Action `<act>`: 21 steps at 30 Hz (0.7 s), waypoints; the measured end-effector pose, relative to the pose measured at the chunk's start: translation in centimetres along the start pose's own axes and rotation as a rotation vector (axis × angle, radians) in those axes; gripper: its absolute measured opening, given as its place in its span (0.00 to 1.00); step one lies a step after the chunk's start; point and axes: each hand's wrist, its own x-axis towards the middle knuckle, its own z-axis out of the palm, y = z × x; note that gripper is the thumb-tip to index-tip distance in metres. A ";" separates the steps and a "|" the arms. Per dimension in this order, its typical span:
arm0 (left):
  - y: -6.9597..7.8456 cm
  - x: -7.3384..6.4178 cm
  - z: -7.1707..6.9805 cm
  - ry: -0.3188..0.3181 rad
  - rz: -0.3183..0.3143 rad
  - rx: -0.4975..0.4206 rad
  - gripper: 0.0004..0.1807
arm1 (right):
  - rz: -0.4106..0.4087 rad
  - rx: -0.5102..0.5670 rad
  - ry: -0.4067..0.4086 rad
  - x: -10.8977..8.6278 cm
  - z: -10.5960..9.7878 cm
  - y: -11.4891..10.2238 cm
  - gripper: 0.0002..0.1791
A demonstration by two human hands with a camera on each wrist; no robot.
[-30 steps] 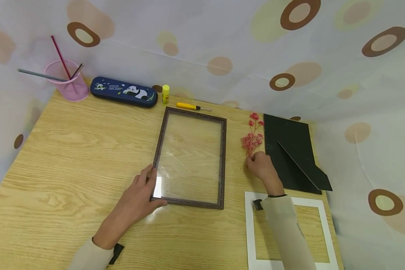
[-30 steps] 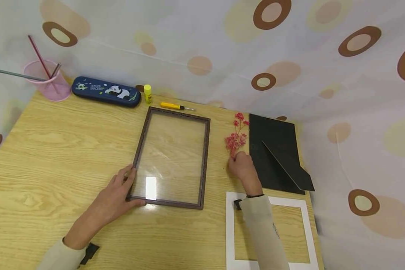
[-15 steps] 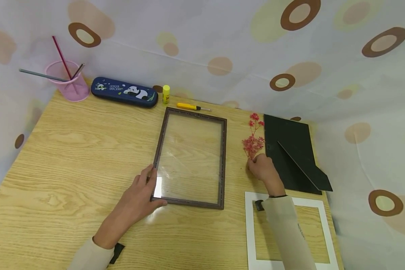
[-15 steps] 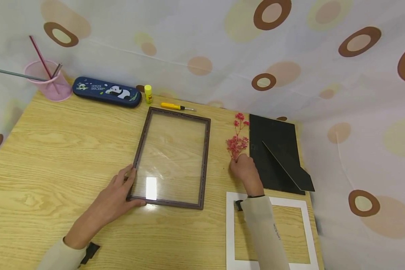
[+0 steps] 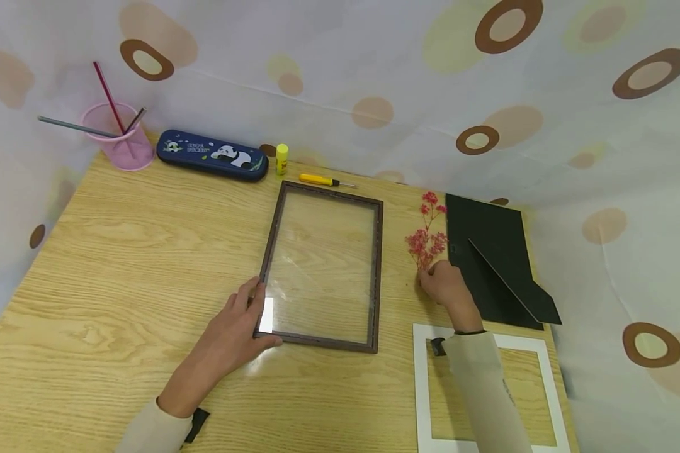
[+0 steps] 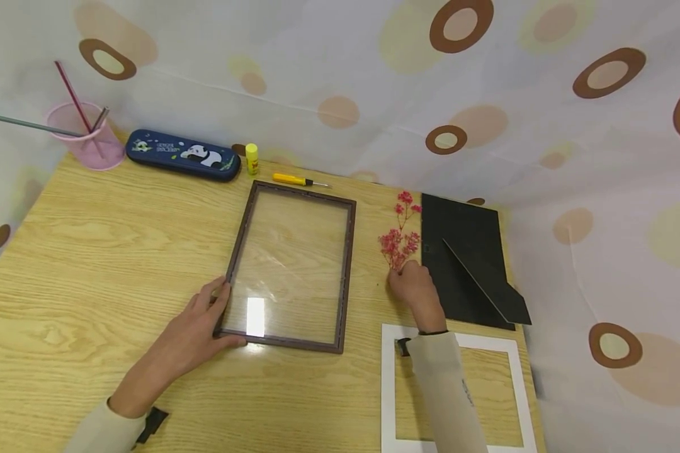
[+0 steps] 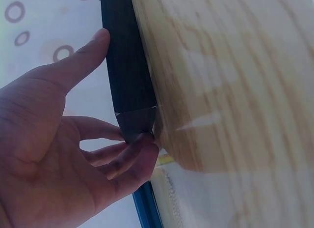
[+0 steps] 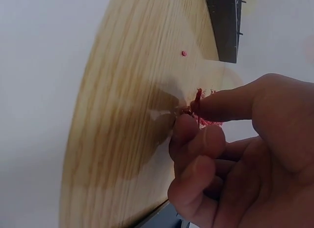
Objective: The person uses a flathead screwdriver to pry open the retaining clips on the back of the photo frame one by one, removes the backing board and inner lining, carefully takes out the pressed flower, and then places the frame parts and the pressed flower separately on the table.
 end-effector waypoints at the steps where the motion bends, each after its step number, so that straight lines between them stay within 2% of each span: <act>1: 0.0 0.0 0.0 0.008 0.002 0.004 0.57 | 0.000 -0.002 0.001 -0.1 -0.2 -0.1 0.28; 3: 0.0 -0.1 0.0 0.020 0.003 0.010 0.57 | 0.003 -0.013 0.025 -0.5 -0.7 -0.3 0.29; 5: 0.0 -0.1 0.0 0.020 -0.004 0.012 0.58 | 0.007 -0.019 0.089 -1.4 -1.1 -0.7 0.31; 9: -0.1 -0.1 -0.2 -0.034 -0.054 -0.016 0.65 | -0.015 0.038 0.200 -4.4 -0.3 -1.8 0.30; 11: -0.2 0.0 -0.5 -0.072 -0.099 -0.045 0.66 | -0.043 0.094 0.179 -5.8 0.9 -2.6 0.29; 14: -0.6 0.6 -1.3 -0.097 -0.150 -0.110 0.61 | -0.103 0.187 0.086 -6.9 2.8 -3.7 0.27; 17: -1.2 1.7 -2.1 -0.089 -0.169 -0.202 0.53 | -0.149 0.238 0.023 -6.7 4.2 -4.8 0.25; 21: -2.0 3.3 -2.9 -0.083 -0.206 -0.382 0.46 | -0.182 0.215 0.013 -5.9 5.0 -6.2 0.23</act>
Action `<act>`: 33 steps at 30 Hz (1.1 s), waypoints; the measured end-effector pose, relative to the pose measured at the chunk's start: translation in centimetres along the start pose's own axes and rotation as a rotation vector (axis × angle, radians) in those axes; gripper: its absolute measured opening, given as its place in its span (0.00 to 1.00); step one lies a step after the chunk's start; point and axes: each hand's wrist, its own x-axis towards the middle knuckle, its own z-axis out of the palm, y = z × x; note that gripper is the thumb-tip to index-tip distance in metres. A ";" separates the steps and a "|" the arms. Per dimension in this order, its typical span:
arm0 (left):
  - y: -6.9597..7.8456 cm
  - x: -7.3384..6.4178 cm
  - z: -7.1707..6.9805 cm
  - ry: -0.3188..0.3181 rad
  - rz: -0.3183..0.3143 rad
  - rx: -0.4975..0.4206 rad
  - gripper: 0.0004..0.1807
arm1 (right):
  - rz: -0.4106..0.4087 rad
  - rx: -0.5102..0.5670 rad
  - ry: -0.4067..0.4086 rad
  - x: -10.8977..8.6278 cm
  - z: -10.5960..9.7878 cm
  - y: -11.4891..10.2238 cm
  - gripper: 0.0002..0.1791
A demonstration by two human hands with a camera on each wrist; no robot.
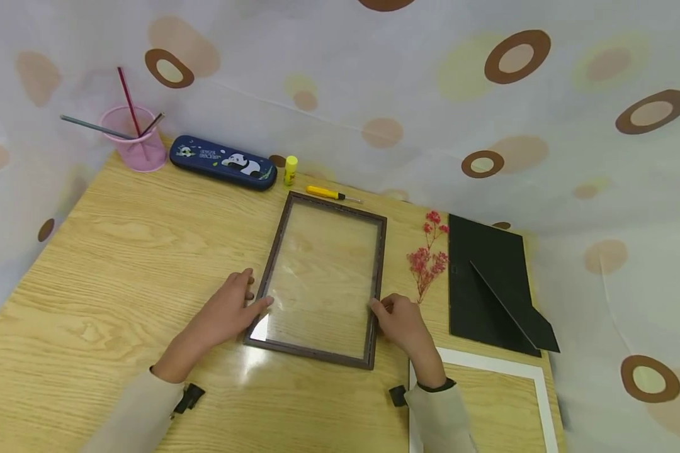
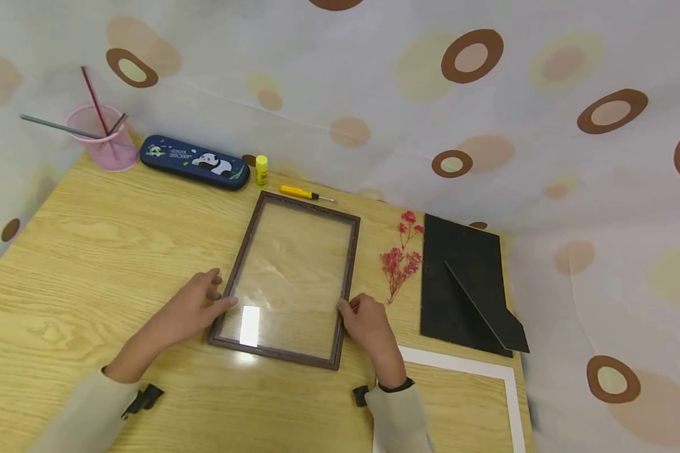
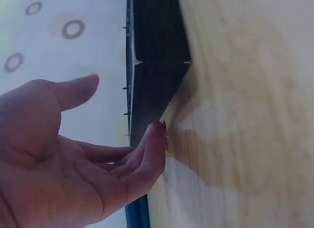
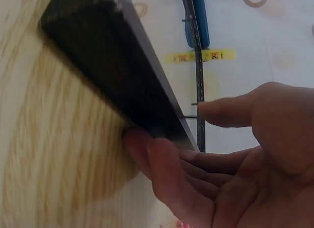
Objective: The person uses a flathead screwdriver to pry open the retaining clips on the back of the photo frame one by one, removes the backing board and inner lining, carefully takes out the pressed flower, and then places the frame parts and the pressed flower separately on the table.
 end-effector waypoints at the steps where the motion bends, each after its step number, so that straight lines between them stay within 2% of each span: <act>1: 0.0 0.4 -0.2 -0.008 -0.005 -0.045 0.44 | -0.001 -0.008 0.000 0.1 0.2 -0.2 0.23; 3: 0.1 1.1 -0.5 -0.018 -0.007 -0.106 0.42 | 0.002 -0.014 0.007 0.3 0.5 -0.5 0.21; 5: 0.2 1.6 -0.7 -0.021 -0.006 -0.130 0.38 | 0.001 -0.011 0.018 0.4 0.6 -0.7 0.20; 10: 0.3 2.3 -0.6 -0.013 0.019 -0.111 0.27 | -0.020 -0.028 0.043 0.6 0.9 -0.9 0.17; 15: 0.4 2.6 -0.3 0.029 0.034 -0.072 0.22 | -0.052 -0.054 0.074 0.8 1.0 -1.2 0.14; 19: 0.5 2.6 0.0 0.053 0.010 -0.054 0.21 | -0.050 -0.062 0.073 1.0 0.9 -1.3 0.13; 26: 0.6 2.5 0.4 0.060 0.003 -0.035 0.21 | -0.064 -0.082 0.084 1.0 0.8 -1.1 0.13; 33: 0.5 2.2 0.5 0.107 0.033 -0.021 0.21 | -0.087 -0.089 0.111 0.8 0.5 -1.1 0.12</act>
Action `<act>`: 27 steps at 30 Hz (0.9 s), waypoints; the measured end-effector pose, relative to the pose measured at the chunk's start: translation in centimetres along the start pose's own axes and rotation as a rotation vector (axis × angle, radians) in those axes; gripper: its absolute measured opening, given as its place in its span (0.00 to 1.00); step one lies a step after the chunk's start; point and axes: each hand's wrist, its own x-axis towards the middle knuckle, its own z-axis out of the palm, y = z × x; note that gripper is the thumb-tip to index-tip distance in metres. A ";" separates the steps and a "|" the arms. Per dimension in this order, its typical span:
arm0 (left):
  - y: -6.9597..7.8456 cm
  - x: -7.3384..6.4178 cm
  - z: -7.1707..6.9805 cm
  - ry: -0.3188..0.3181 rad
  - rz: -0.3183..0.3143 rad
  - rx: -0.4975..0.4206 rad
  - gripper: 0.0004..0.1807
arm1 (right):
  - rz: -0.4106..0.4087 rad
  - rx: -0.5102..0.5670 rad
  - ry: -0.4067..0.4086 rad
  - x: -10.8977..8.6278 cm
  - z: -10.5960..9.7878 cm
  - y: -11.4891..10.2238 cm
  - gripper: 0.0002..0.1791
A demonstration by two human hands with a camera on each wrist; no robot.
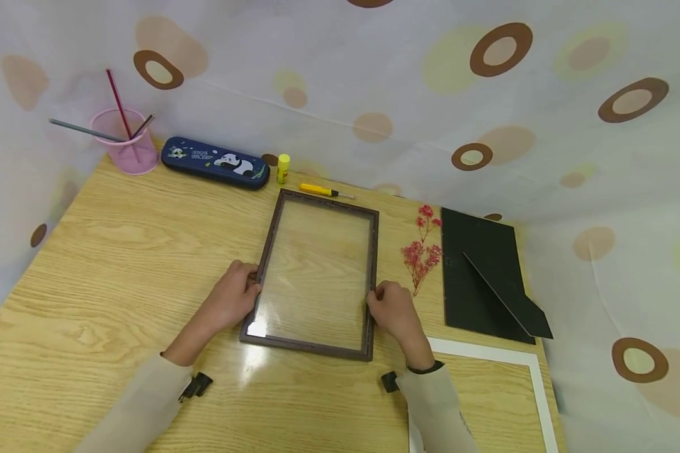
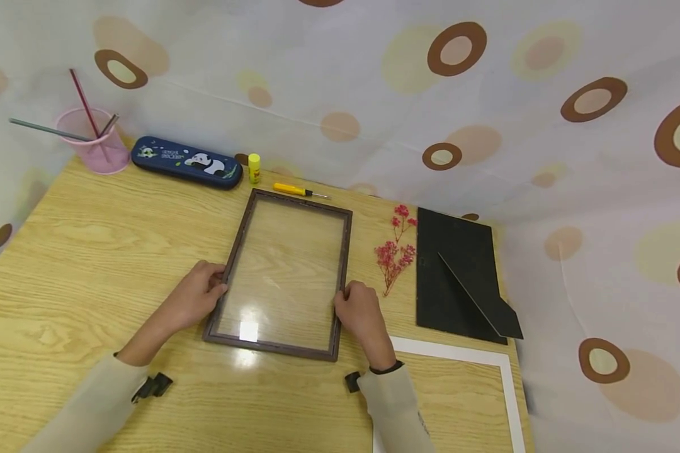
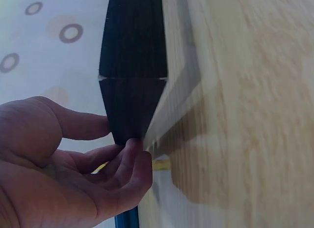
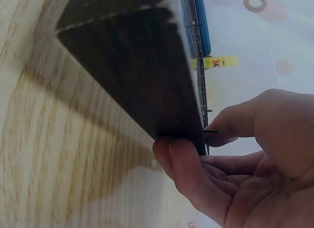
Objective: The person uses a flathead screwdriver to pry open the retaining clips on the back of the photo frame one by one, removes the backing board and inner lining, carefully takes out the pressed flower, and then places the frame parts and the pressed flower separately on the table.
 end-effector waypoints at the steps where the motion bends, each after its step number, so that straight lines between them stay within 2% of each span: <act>1: -0.1 -0.1 0.0 0.007 0.002 -0.002 0.21 | -0.001 0.002 -0.003 0.0 0.0 0.0 0.12; 6: -0.3 -0.4 -0.1 0.020 -0.011 -0.015 0.23 | -0.001 0.034 -0.006 -0.1 0.1 0.2 0.11; 10: -0.5 -0.6 -0.2 0.012 -0.026 -0.062 0.25 | -0.007 0.057 -0.001 -0.3 0.1 0.3 0.11; 18: -0.9 -1.4 -0.5 -0.069 -0.087 -0.280 0.25 | 0.011 0.090 -0.010 -0.9 0.3 0.8 0.10; 27: -1.6 -1.6 -0.8 -0.096 -0.086 -0.488 0.26 | 0.016 0.102 0.003 -1.6 0.5 1.5 0.09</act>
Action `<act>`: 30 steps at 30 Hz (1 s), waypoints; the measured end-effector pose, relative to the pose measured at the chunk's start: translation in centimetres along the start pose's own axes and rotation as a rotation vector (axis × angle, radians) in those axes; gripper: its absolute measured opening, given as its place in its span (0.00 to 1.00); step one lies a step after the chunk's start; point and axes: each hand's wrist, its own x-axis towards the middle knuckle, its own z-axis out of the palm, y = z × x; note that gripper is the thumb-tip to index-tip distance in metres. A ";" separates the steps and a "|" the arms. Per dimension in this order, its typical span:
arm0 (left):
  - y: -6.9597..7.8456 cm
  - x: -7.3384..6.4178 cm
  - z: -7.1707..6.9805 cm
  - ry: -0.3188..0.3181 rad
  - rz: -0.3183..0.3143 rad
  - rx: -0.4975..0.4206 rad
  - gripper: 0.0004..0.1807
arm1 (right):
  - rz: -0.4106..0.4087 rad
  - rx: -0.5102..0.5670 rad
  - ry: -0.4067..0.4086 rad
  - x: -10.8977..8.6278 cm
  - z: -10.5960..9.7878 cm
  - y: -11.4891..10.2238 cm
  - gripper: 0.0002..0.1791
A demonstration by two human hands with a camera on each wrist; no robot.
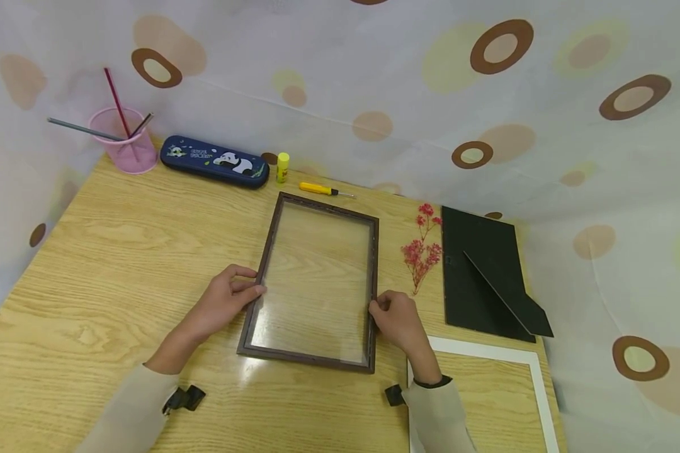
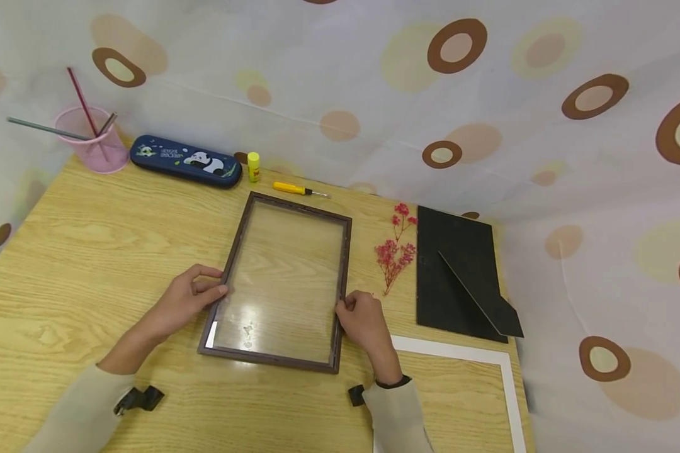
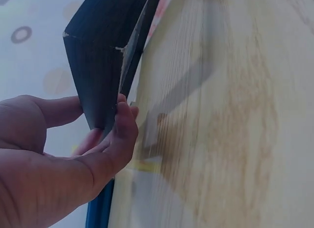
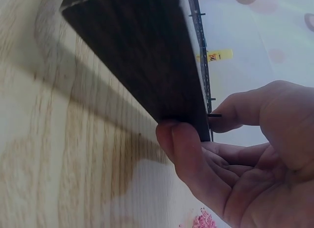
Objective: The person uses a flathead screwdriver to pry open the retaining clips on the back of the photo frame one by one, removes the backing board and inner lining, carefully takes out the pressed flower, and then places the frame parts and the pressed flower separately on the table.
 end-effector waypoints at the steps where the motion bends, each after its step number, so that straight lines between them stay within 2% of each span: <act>1: -0.1 0.0 0.0 -0.003 -0.003 -0.026 0.27 | 0.005 0.006 -0.002 0.0 0.0 0.0 0.10; 12: -0.6 0.2 0.0 -0.035 -0.055 -0.335 0.27 | 0.036 0.051 -0.003 -0.6 0.1 0.0 0.10; 16: -0.6 0.2 0.1 -0.069 -0.074 -0.439 0.28 | 0.035 0.071 0.001 -0.7 0.1 0.1 0.09; 23: -0.5 0.2 0.5 -0.105 -0.126 -0.683 0.21 | 0.024 0.088 0.000 -0.9 0.4 0.2 0.08; 26: -0.4 0.1 0.6 -0.107 -0.131 -0.716 0.20 | 0.025 0.084 -0.002 -1.0 0.4 0.2 0.08; 30: -0.7 0.1 0.7 -0.114 -0.129 -0.702 0.24 | 0.032 0.084 -0.006 -1.1 0.5 0.3 0.08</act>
